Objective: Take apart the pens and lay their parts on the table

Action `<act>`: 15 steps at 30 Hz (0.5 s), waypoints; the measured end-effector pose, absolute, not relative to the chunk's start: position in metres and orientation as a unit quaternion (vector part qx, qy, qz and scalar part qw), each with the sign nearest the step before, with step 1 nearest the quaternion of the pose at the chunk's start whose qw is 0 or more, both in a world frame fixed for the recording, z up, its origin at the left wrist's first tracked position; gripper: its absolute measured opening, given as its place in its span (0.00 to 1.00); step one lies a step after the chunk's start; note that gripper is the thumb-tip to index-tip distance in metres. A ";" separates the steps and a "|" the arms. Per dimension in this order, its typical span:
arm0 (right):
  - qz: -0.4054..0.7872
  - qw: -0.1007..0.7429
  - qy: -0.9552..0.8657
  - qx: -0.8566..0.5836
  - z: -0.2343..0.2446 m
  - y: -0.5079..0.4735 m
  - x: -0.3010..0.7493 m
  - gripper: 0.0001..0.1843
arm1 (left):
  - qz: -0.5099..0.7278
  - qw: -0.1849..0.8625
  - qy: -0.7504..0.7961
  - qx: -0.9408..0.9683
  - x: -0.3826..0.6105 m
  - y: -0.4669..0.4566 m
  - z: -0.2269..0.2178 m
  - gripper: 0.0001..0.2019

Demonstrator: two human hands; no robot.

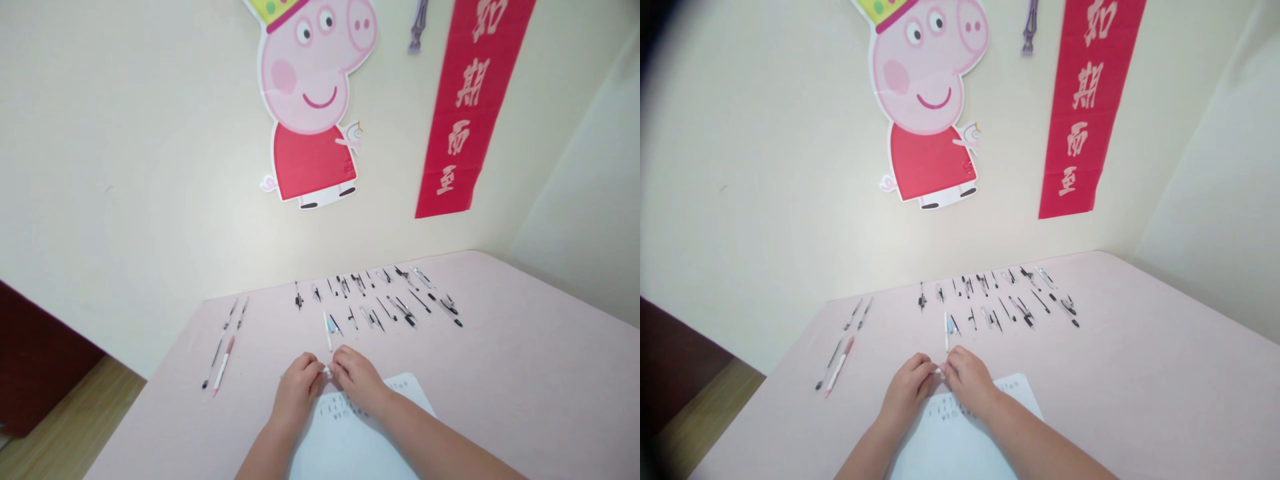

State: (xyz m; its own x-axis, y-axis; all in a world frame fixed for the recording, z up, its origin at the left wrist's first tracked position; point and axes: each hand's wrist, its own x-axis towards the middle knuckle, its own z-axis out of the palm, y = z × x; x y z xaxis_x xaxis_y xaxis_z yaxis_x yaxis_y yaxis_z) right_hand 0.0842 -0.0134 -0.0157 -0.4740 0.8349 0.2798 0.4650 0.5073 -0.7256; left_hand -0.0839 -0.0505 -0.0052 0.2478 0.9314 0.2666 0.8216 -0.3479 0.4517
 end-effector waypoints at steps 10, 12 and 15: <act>0.309 0.361 -0.787 -0.394 -0.012 -0.016 0.085 0.07 | 0.257 0.104 0.561 0.780 -0.084 -0.051 -0.004 0.10; 0.312 0.369 -0.783 -0.393 -0.012 -0.016 0.085 0.08 | 0.254 0.100 0.563 0.780 -0.084 -0.050 -0.005 0.10; 0.317 0.377 -0.775 -0.395 -0.011 -0.015 0.085 0.08 | 0.261 0.094 0.567 0.776 -0.085 -0.049 -0.007 0.10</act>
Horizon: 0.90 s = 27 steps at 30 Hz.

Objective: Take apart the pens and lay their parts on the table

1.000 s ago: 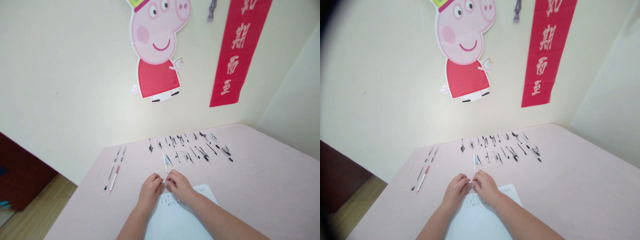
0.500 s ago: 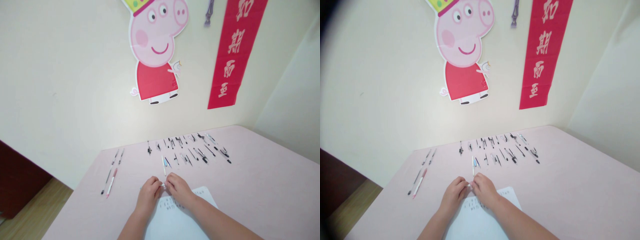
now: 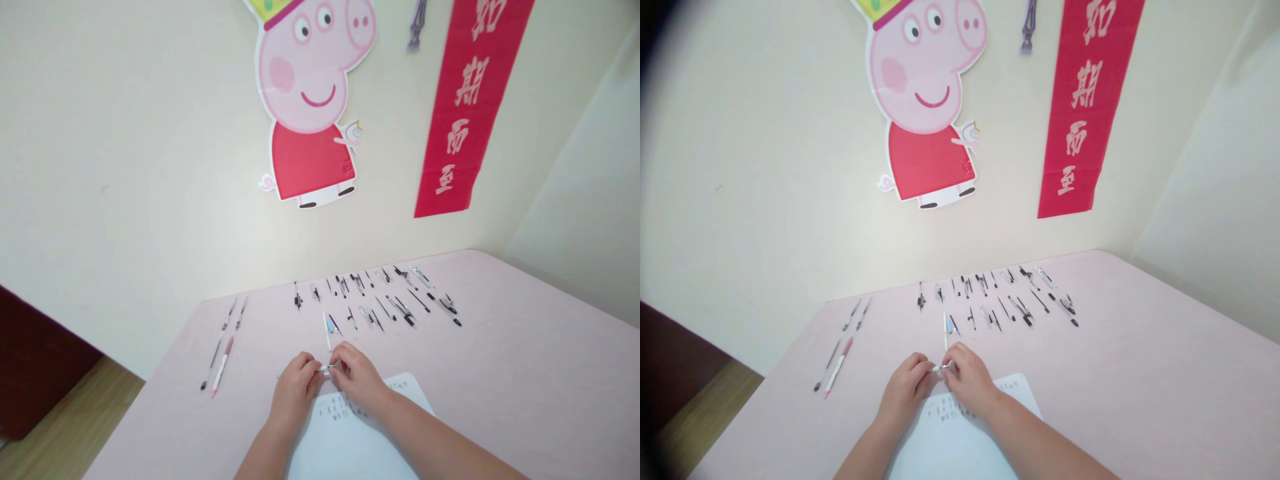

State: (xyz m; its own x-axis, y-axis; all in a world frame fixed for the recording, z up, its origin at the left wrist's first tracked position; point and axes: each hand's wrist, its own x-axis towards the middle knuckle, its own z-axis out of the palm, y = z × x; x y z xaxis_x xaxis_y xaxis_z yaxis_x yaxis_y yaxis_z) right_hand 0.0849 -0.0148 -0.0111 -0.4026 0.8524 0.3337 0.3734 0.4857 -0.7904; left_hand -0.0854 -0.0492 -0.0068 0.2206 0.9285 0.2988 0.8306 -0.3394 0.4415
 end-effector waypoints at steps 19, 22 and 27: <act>0.240 0.322 -0.782 -0.477 -0.016 -0.008 0.091 0.06 | 0.296 0.108 0.600 0.735 -0.087 -0.048 -0.006 0.09; 0.236 0.316 -0.786 -0.477 -0.017 -0.008 0.091 0.05 | 0.297 0.104 0.597 0.738 -0.087 -0.048 -0.006 0.10; 0.225 0.315 -0.791 -0.473 -0.017 -0.008 0.091 0.05 | 0.291 0.107 0.600 0.737 -0.087 -0.048 -0.006 0.10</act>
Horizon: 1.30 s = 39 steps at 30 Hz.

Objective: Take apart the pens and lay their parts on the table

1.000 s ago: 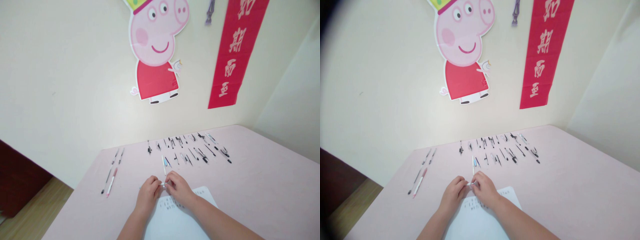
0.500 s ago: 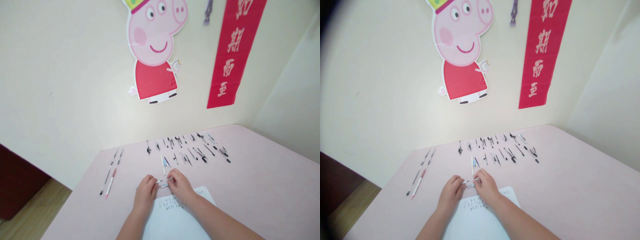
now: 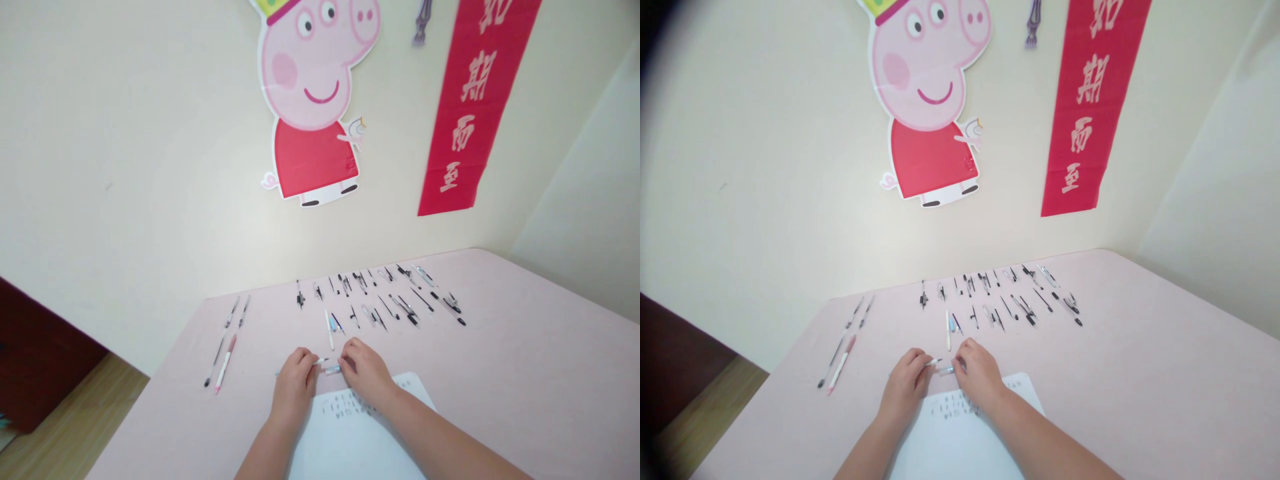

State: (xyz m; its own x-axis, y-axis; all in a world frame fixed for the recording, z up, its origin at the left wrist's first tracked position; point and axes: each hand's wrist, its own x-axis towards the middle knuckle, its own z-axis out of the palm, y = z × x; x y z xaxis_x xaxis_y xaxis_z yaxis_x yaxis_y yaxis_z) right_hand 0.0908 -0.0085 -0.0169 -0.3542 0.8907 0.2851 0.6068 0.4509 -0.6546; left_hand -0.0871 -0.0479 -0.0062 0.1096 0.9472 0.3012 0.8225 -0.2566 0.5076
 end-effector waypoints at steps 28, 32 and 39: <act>0.239 0.388 -0.812 -0.364 -0.005 -0.016 0.086 0.08 | 0.298 0.082 0.550 0.776 -0.083 -0.049 -0.005 0.10; 0.237 0.393 -0.811 -0.364 -0.006 -0.015 0.086 0.07 | 0.289 0.091 0.560 0.771 -0.083 -0.050 -0.004 0.10; 0.219 0.385 -0.812 -0.380 -0.002 -0.006 0.096 0.07 | 0.288 0.086 0.603 0.739 -0.089 -0.048 -0.005 0.10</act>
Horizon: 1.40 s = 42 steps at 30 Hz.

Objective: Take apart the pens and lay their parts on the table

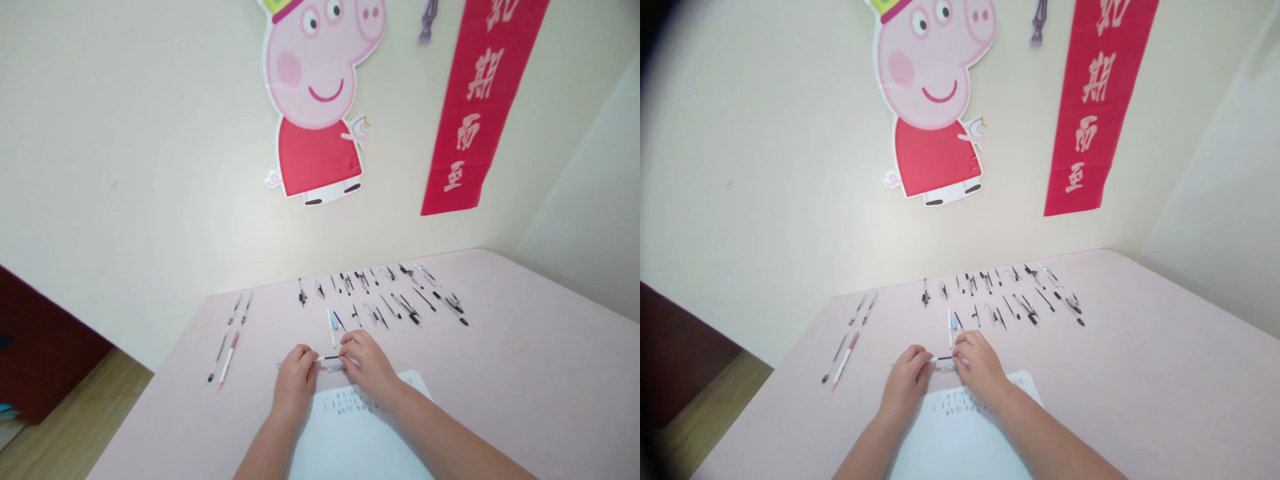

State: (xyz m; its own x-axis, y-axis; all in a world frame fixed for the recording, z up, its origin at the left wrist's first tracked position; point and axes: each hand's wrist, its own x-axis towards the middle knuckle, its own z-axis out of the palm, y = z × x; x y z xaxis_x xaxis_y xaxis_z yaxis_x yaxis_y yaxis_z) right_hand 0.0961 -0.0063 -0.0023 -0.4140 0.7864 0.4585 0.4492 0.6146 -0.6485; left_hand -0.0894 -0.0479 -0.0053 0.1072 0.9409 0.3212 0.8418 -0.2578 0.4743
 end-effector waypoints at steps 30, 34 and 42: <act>0.186 0.197 -0.881 -0.389 -0.002 0.017 0.121 0.06 | 0.146 0.145 0.582 0.787 -0.047 -0.060 0.016 0.16; 0.187 0.205 -0.883 -0.379 -0.004 0.014 0.117 0.07 | 0.127 0.134 0.575 0.797 -0.040 -0.057 0.010 0.16; 0.190 0.206 -0.886 -0.370 -0.003 0.014 0.117 0.08 | 0.186 0.142 0.583 0.778 -0.055 -0.055 0.013 0.10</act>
